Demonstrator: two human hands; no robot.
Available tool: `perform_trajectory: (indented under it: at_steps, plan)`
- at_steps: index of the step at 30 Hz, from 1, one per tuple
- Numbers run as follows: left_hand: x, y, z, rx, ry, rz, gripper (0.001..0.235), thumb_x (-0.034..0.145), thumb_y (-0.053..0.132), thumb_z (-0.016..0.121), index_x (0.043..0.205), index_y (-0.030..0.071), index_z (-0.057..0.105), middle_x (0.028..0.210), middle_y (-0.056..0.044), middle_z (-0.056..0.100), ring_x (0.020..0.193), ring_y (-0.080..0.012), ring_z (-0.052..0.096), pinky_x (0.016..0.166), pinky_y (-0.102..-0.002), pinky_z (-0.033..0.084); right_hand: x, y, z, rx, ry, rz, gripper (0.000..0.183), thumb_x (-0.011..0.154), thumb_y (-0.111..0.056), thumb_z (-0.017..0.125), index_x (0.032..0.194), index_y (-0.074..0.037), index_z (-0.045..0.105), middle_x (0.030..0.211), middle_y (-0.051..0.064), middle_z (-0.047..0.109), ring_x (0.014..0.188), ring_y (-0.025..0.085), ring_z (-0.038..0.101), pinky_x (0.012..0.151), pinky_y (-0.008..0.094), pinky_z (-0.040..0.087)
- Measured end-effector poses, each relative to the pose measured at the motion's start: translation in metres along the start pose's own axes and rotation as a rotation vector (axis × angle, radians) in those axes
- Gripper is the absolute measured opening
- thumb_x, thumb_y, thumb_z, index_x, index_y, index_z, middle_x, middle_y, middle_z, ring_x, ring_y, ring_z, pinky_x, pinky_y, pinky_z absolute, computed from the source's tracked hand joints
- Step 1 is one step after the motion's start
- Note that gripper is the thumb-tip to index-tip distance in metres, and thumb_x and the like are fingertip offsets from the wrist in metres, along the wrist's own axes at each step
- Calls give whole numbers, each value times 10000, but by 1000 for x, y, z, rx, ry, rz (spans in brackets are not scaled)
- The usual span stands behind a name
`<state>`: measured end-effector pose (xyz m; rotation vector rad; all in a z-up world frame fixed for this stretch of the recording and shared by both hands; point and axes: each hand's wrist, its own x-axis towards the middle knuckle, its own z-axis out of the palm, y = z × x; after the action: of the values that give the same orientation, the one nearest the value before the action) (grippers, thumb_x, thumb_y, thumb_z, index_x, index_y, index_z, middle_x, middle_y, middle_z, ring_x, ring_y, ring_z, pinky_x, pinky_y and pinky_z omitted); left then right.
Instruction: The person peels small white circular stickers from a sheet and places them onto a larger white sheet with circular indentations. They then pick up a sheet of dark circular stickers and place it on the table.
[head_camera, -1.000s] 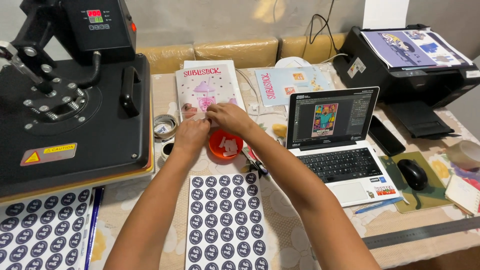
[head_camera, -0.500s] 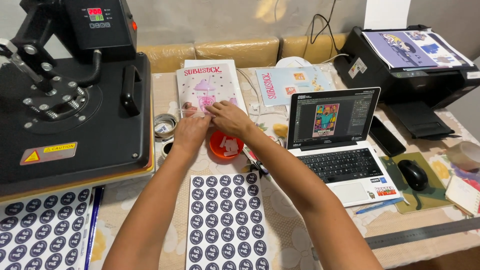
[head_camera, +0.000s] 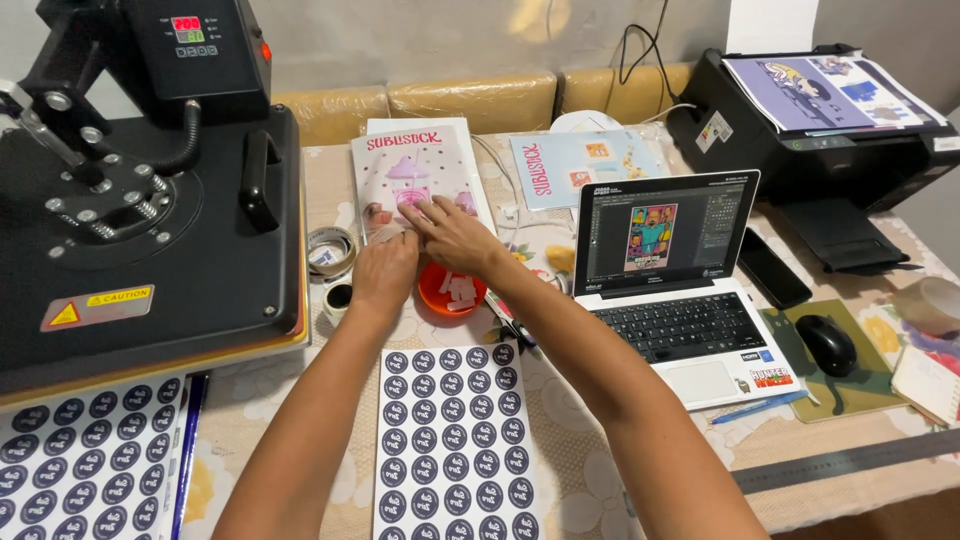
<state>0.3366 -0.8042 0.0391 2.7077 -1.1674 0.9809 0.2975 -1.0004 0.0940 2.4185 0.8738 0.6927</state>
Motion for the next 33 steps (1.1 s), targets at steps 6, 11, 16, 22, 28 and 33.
perform_trajectory:
  at_steps: [6,11,16,22,28,33]
  plan:
    - [-7,-4,22,68,116,37,78,966,145,627,1015,205,623,787,61,676,595,-217,786,571,-378,614,-3,-3,2,3,178,9,238,998,-173,689,1045,-52,888,1621,235,630,1473,422,596,1271,610,433]
    - [-9,-8,17,100,187,88,81,942,148,637,996,207,628,783,73,643,560,-199,764,537,-355,597,-8,-2,-1,37,328,11,207,954,-119,706,985,-47,899,1522,229,706,1407,424,654,1240,608,479]
    - [-8,-3,14,175,268,101,79,935,165,660,1005,200,673,790,84,628,544,-175,741,528,-337,572,-8,-1,1,42,393,4,191,958,-101,714,941,-48,897,1369,216,771,1334,411,695,1205,599,513]
    - [-7,2,-3,266,375,133,180,919,153,684,1081,153,763,765,71,612,508,-147,688,520,-341,539,-22,8,-36,15,172,11,196,1021,-138,727,1093,-80,899,1390,149,768,1388,324,658,1268,533,464]
    - [-10,8,-15,264,369,132,264,924,154,684,1163,131,794,763,63,621,507,-139,679,525,-346,527,-38,23,-60,-69,-125,6,237,1086,-257,713,1211,-136,875,1561,109,660,1529,271,531,1358,524,346]
    - [-7,4,22,282,342,112,259,901,175,698,1145,153,784,774,67,624,518,-138,682,532,-360,522,-44,30,-47,-131,-238,31,326,1104,-433,701,1252,-204,879,1661,77,595,1564,257,486,1362,521,326]
